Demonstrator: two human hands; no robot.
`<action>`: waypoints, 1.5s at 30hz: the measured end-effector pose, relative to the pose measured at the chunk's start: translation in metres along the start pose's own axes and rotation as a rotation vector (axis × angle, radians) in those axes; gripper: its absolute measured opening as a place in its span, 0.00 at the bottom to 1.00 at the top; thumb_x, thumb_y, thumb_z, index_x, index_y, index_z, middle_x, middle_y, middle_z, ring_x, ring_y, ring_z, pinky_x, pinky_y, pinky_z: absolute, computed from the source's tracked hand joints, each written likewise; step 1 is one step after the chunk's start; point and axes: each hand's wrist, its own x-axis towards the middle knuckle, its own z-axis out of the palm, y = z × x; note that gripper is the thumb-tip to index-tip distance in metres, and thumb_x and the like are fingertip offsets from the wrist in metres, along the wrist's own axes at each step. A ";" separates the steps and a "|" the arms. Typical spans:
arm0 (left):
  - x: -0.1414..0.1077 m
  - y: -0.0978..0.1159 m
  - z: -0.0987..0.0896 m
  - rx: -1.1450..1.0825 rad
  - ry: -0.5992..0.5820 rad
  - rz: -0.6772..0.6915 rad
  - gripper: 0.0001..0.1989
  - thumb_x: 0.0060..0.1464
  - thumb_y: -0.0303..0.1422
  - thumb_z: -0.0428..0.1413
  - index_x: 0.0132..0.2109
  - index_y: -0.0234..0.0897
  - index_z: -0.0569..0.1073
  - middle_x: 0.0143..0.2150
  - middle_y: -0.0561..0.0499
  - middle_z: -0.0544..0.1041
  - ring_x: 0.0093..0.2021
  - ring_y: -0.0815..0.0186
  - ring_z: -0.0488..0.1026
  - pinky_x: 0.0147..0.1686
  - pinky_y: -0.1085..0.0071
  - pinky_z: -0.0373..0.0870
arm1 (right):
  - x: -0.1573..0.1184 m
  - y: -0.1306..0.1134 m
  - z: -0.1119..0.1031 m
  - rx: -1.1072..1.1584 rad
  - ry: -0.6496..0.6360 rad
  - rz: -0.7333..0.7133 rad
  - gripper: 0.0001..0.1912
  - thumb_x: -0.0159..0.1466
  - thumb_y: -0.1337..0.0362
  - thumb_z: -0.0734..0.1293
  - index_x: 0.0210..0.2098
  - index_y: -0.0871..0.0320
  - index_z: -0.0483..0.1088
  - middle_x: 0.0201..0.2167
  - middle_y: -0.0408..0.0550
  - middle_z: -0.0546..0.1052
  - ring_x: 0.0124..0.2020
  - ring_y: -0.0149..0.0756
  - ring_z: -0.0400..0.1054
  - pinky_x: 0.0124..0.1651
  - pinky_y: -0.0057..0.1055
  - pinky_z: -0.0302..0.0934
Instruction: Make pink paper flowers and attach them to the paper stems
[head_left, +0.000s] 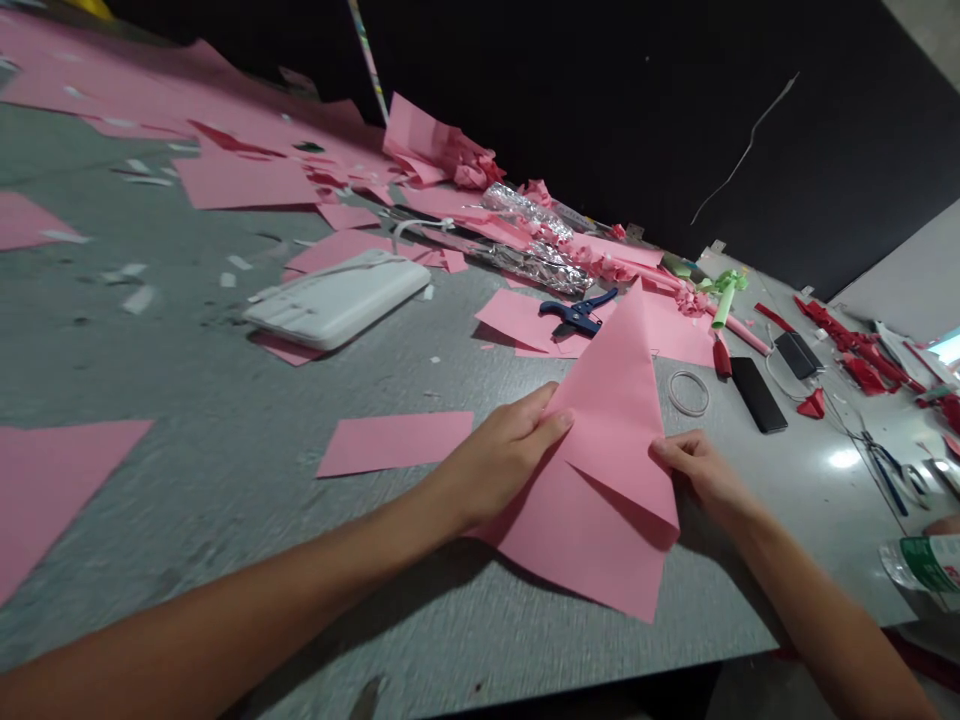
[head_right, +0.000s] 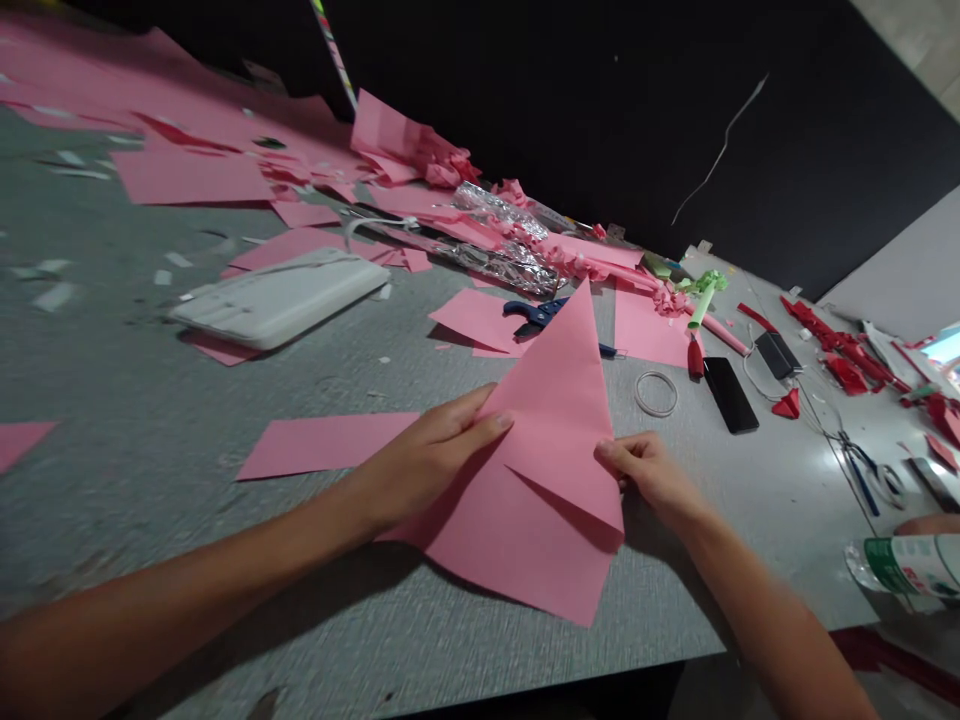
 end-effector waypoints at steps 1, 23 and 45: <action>0.001 0.000 0.000 0.001 0.005 0.003 0.21 0.65 0.46 0.52 0.54 0.38 0.78 0.44 0.43 0.85 0.45 0.48 0.80 0.43 0.56 0.77 | 0.000 0.000 0.000 -0.004 -0.002 -0.004 0.30 0.65 0.39 0.76 0.23 0.59 0.74 0.22 0.44 0.68 0.25 0.31 0.56 0.30 0.32 0.48; 0.015 -0.002 -0.014 -0.121 0.131 0.023 0.25 0.62 0.47 0.56 0.57 0.35 0.77 0.52 0.40 0.83 0.47 0.48 0.79 0.48 0.53 0.75 | 0.000 -0.015 -0.011 -0.140 0.029 -0.091 0.30 0.65 0.41 0.75 0.21 0.58 0.71 0.20 0.41 0.65 0.24 0.30 0.55 0.30 0.32 0.47; 0.022 -0.007 -0.019 -0.274 0.152 -0.043 0.25 0.57 0.48 0.61 0.55 0.37 0.79 0.41 0.44 0.85 0.37 0.53 0.80 0.36 0.61 0.76 | 0.008 -0.014 -0.037 -0.070 0.152 -0.151 0.19 0.57 0.48 0.81 0.25 0.57 0.82 0.23 0.47 0.76 0.26 0.34 0.65 0.30 0.31 0.57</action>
